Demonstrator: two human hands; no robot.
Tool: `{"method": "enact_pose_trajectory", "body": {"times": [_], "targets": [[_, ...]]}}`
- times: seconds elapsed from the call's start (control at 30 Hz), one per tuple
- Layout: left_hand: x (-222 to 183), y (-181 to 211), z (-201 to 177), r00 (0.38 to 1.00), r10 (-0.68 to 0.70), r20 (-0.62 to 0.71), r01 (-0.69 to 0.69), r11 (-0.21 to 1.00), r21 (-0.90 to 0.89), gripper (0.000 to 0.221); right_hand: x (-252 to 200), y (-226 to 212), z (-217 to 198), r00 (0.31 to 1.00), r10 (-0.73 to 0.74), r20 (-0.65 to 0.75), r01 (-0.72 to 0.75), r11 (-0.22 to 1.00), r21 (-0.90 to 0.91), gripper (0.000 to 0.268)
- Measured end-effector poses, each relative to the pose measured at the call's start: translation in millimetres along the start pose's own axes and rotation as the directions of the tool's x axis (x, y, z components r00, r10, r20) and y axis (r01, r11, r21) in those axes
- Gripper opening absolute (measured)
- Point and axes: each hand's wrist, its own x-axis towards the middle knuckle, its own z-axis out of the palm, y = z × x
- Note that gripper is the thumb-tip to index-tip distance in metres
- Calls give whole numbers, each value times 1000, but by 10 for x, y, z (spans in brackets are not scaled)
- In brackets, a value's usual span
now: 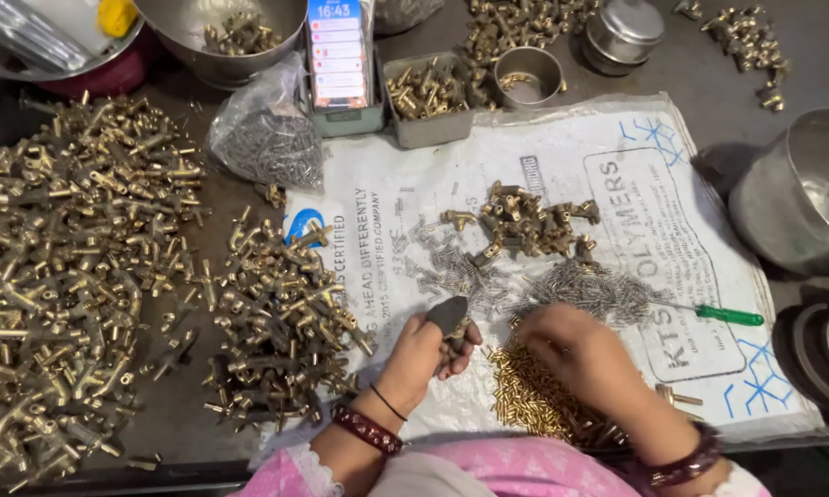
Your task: The person sits at a workbench covered with small brass fittings and steel parts and sorts them one at a time. They pick up each part, hold it against a small black handheld object, and place it into separate piles on a printed sack spread over the table.
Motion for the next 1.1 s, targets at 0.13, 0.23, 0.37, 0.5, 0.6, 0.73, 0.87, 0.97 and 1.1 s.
{"method": "enact_pose_trajectory", "body": {"times": [0.13, 0.23, 0.37, 0.5, 0.6, 0.73, 0.87, 0.97, 1.1], "targets": [[8, -54, 63, 1000, 26, -6, -26, 999, 47, 33, 0, -185, 196, 959, -239, 152, 264, 948, -176, 17], [-9, -86, 66, 999, 13, 44, -14, 999, 34, 30, 32, -150, 288, 956, -202, 214, 265, 907, -329, 12], [-14, -57, 41, 998, -64, 14, 65, 994, -83, 48, 25, -141, 330, 933, -221, 283, 319, 871, -374, 22], [66, -150, -3, 997, -64, 51, 69, 993, -100, 47, 62, -198, 332, 934, -238, 268, 330, 862, -385, 30], [-34, 7, 61, 984, -173, 36, 176, 972, -158, 55, 110, -360, 252, 997, -25, 79, 33, 995, -97, 17], [-113, 102, 152, 985, -158, 65, 167, 970, -176, 53, 83, -581, 138, 993, -98, -63, 103, 991, 87, 16], [-18, -69, 55, 987, -150, 60, 158, 974, -164, 37, 153, -687, 192, 975, -219, -46, 220, 976, 11, 16], [85, -350, -86, 988, -122, 94, 128, 989, -67, 36, 79, -670, 214, 980, -190, -55, 187, 981, -57, 15], [85, -338, -48, 981, -96, 169, 79, 991, 107, 31, -29, -485, 230, 997, -82, -14, 82, 997, -4, 17]]}}
